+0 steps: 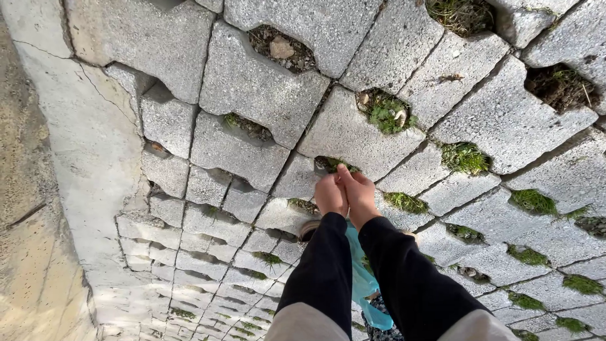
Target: The person picks grass from between concrete paving stones by hand and places the grass into a blue plastic bag.
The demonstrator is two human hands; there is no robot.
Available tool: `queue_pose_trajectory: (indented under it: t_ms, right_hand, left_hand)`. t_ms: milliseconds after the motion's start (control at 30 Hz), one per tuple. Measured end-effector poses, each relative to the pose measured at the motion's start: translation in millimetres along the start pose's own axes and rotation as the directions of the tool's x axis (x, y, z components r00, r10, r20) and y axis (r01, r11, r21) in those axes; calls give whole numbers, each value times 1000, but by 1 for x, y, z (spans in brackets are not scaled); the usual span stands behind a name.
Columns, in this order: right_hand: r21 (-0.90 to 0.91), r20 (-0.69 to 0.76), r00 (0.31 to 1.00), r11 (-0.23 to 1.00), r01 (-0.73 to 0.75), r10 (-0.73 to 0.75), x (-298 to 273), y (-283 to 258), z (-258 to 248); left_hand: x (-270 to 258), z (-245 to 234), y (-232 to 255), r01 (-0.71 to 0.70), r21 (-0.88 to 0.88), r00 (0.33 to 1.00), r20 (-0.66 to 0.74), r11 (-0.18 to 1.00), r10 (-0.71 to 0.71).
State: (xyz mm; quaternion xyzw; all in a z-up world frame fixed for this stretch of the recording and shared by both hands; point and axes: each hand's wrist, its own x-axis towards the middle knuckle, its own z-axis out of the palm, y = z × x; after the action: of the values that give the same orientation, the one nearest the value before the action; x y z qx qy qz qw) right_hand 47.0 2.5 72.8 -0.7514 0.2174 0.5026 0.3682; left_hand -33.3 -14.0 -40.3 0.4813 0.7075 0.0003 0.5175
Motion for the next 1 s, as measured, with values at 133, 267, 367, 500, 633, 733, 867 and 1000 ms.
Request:
queue_pose_trajectory:
  t_ms: [133,267,367,500,633,733,867,1000]
  right_hand:
    - [4,-191,981,1000,-11,11,73,50,12]
    - [136,-345,939,990,48,1,125,91,13]
    - [127,-350,937,990,62,-14,130,95,6]
    - [-44,-267,963,999,23,-34,124,91,-4]
    - [-17,-244,965,996,93,-94,98,73,-5]
    - [-41,-227,957,984,174,-178,96,76,-3]
    - [-177,-272,940,971,160,-204,82,68,0]
    - [-273,-277,924,944,186,-262,81,72,-4]
  left_hand:
    - [-8,-18,15,-106,26,993,53,994,105]
    - [-12,-17,34,-155,-41,987,43,987,157]
    - [-1,-2,40,-50,31,999,9,998,49]
    - [11,7,41,60,263,998,-2,963,-62]
    - [9,5,45,136,201,990,10,970,-141]
    - [16,14,27,193,181,981,-44,964,-188]
    - [18,19,15,203,132,978,-76,970,-195]
    - [-1,4,36,214,63,975,-71,975,-209]
